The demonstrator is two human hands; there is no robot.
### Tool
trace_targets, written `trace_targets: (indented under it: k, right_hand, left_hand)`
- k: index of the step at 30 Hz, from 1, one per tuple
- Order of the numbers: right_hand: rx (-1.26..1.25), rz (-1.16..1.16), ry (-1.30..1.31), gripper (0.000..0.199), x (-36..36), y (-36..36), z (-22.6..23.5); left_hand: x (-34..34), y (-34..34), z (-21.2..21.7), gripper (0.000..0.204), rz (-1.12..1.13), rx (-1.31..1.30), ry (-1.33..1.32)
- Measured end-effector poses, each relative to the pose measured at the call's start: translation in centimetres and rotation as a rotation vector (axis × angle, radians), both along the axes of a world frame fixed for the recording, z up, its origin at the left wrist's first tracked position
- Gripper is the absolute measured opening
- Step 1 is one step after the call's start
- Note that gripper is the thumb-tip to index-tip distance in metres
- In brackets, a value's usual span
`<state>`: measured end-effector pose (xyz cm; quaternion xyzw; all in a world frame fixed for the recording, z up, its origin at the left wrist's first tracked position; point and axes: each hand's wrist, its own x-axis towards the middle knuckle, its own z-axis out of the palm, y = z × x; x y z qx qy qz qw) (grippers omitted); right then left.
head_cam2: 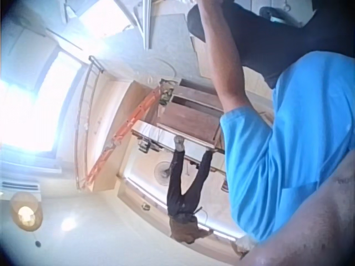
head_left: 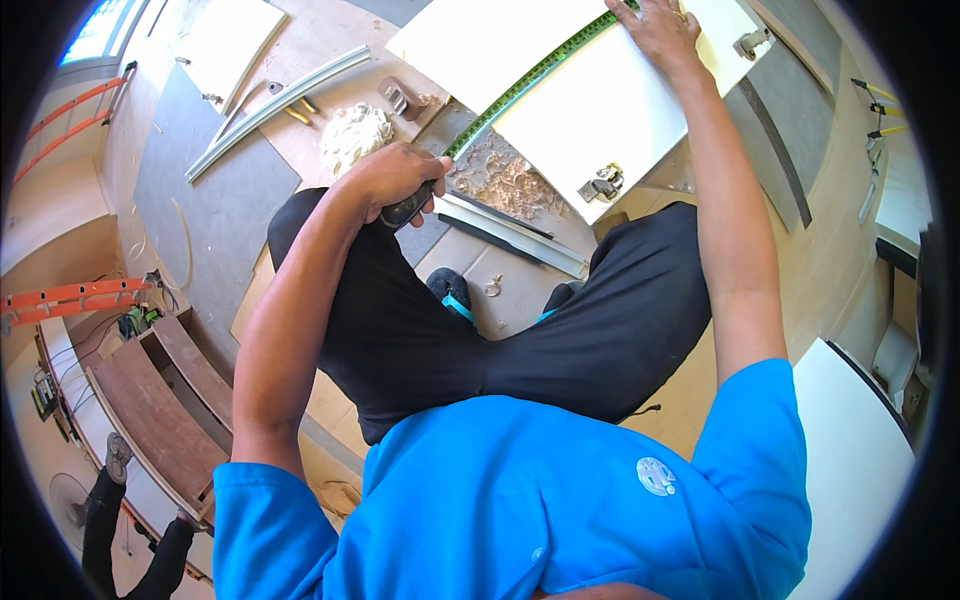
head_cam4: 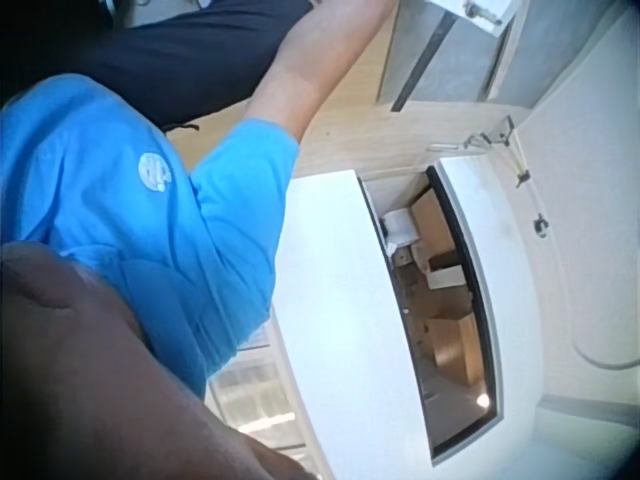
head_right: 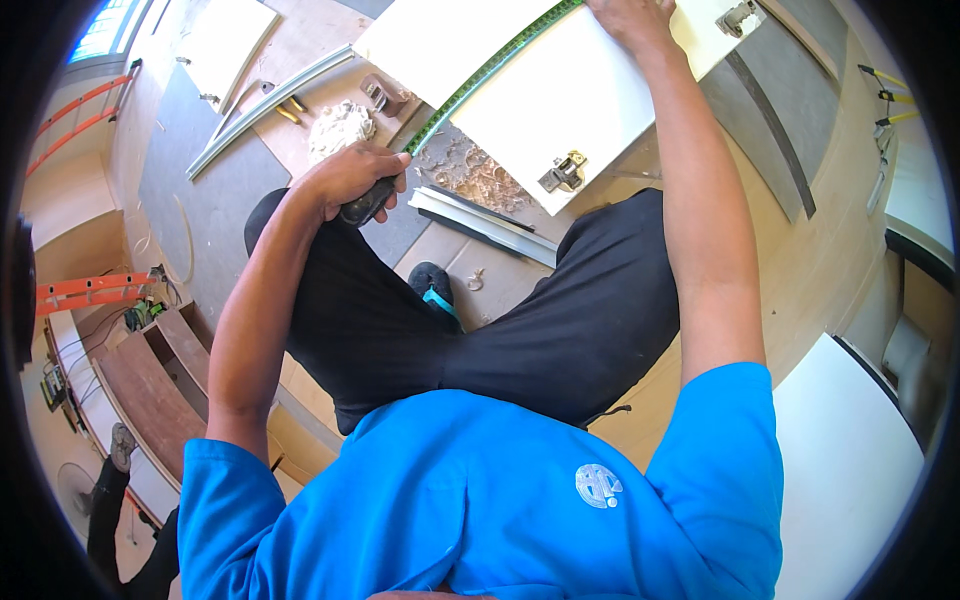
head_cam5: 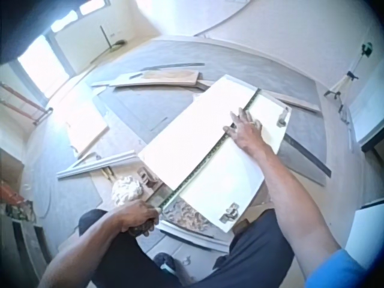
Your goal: The person scrapes a white cabinet door with a metal scraper, then measures the door with a tape measure. The person sits on the floor during the task.
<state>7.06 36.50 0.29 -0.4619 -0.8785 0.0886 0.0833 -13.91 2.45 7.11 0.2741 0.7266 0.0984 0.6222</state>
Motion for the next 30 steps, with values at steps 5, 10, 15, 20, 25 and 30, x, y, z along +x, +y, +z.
trace_targets:
  k: [5, 10, 15, 20, 25, 30]
  right_hand:
    - [-0.018, -0.026, 0.024, 0.081, -0.2, -0.2, 0.3]
    - [-0.027, -0.034, 0.046, 0.083, -0.1, -0.3, 0.6]
    - [-0.03, -0.033, 0.053, 0.085, -0.2, -0.3, 0.7]
    - [-0.021, -0.031, 0.068, 0.086, -0.1, -0.2, 0.5]
    - [-0.018, -0.045, 0.067, 0.086, -0.1, 0.0, 0.3]
    - [-0.024, -0.052, 0.086, 0.086, -0.1, 0.0, 0.2]
  left_hand:
    - [-0.9, -0.1, -1.0, 0.044, -0.004, -0.016, -0.056]
    - [-0.9, -0.1, -1.1, 0.044, 0.097, -0.032, -0.144]
    - [-1.2, 0.2, -0.8, 0.043, 0.079, -0.069, -0.161]
    - [-1.2, 0.3, -0.7, 0.043, 0.032, -0.069, -0.137]
    - [-1.4, 0.2, -1.1, 0.044, 0.041, -0.067, -0.16]
    - [-1.3, 0.2, -0.9, 0.044, 0.029, -0.071, -0.143]
